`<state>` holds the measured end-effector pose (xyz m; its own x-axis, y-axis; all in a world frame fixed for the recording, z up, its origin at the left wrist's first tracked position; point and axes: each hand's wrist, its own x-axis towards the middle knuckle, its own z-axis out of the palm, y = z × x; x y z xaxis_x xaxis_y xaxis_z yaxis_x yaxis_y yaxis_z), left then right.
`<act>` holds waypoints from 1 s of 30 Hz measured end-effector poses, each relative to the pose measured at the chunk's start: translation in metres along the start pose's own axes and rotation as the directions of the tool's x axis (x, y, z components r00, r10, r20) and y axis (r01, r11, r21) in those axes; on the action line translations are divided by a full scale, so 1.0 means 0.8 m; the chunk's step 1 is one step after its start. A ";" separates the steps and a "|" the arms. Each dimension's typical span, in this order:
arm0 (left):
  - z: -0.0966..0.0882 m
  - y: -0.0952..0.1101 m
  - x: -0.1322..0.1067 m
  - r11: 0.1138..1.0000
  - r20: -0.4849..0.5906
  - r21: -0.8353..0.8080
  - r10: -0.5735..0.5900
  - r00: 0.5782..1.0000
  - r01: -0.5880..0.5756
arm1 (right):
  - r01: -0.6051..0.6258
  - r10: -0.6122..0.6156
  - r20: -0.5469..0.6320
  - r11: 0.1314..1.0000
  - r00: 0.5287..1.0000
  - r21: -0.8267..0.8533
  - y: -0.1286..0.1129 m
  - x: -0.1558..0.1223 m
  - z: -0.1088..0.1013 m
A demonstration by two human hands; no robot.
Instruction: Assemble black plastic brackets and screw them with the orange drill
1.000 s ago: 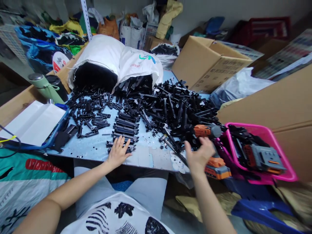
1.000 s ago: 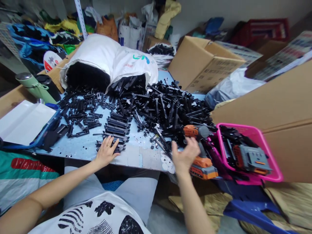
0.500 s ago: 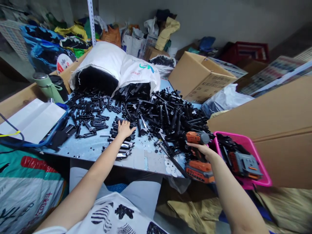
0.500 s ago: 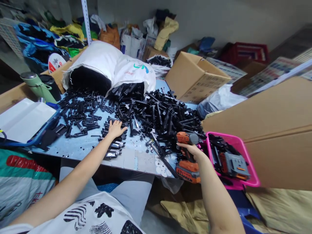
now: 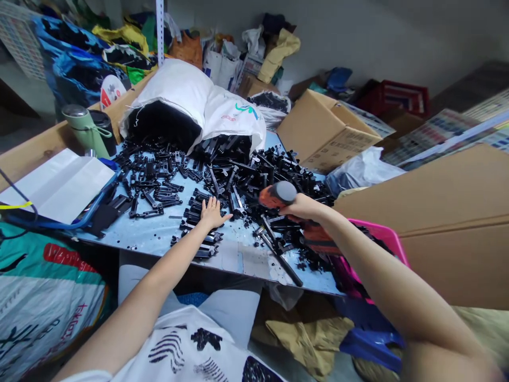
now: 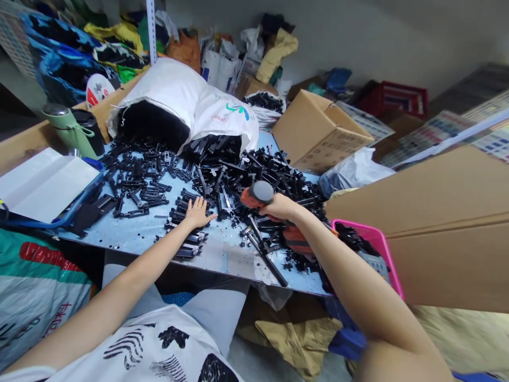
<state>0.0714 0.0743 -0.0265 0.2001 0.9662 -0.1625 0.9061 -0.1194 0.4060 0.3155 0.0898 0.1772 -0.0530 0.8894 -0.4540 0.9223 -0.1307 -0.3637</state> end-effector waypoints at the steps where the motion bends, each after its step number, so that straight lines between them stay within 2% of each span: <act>1: 0.001 0.000 -0.001 1.000 -0.014 0.000 -0.021 1.000 0.021 | 0.054 -0.053 0.034 0.998 0.998 -0.011 -0.030 0.010 0.006; 4: 0.007 0.000 -0.010 0.999 -0.086 -0.001 -0.032 0.996 0.032 | 0.206 -0.194 0.141 0.976 0.971 -0.077 -0.120 0.044 0.030; 6: 0.012 -0.001 -0.016 1.000 -0.114 -0.001 -0.010 0.993 0.010 | 0.265 -0.233 0.210 0.954 0.950 -0.142 -0.172 0.068 0.045; 9: 0.019 -0.003 -0.018 1.000 -0.131 -0.012 -0.002 0.991 0.000 | 0.251 -0.173 0.273 0.926 0.946 -0.283 -0.232 0.099 0.061; 12: 0.023 -0.006 -0.015 1.000 -0.121 -0.025 0.006 0.993 -0.009 | 0.229 -0.099 0.311 0.880 0.945 -0.416 -0.267 0.120 0.069; 16: 0.025 -0.009 -0.012 0.999 -0.102 -0.033 0.027 0.994 -0.031 | 0.283 -0.109 0.347 0.817 0.931 -0.502 -0.285 0.126 0.073; 22: 0.020 -0.011 -0.012 0.998 -0.063 -0.041 0.044 0.997 -0.047 | 0.356 -0.185 0.352 0.776 0.918 -0.520 -0.278 0.098 0.077; 26: 0.016 -0.011 -0.010 0.998 -0.092 -0.056 0.037 0.995 -0.043 | 0.398 -0.196 0.412 0.775 0.890 -0.490 -0.275 0.092 0.089; 30: 0.008 -0.007 -0.012 0.997 -0.067 -0.067 0.040 0.997 -0.045 | 0.427 -0.230 0.399 0.735 0.888 -0.526 -0.275 0.085 0.103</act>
<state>0.0666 0.0640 -0.0331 0.2110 0.9737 -0.0857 0.8690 -0.1467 0.4726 0.0777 0.1430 0.1594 -0.4119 0.6448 -0.6439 0.8571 0.5141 -0.0334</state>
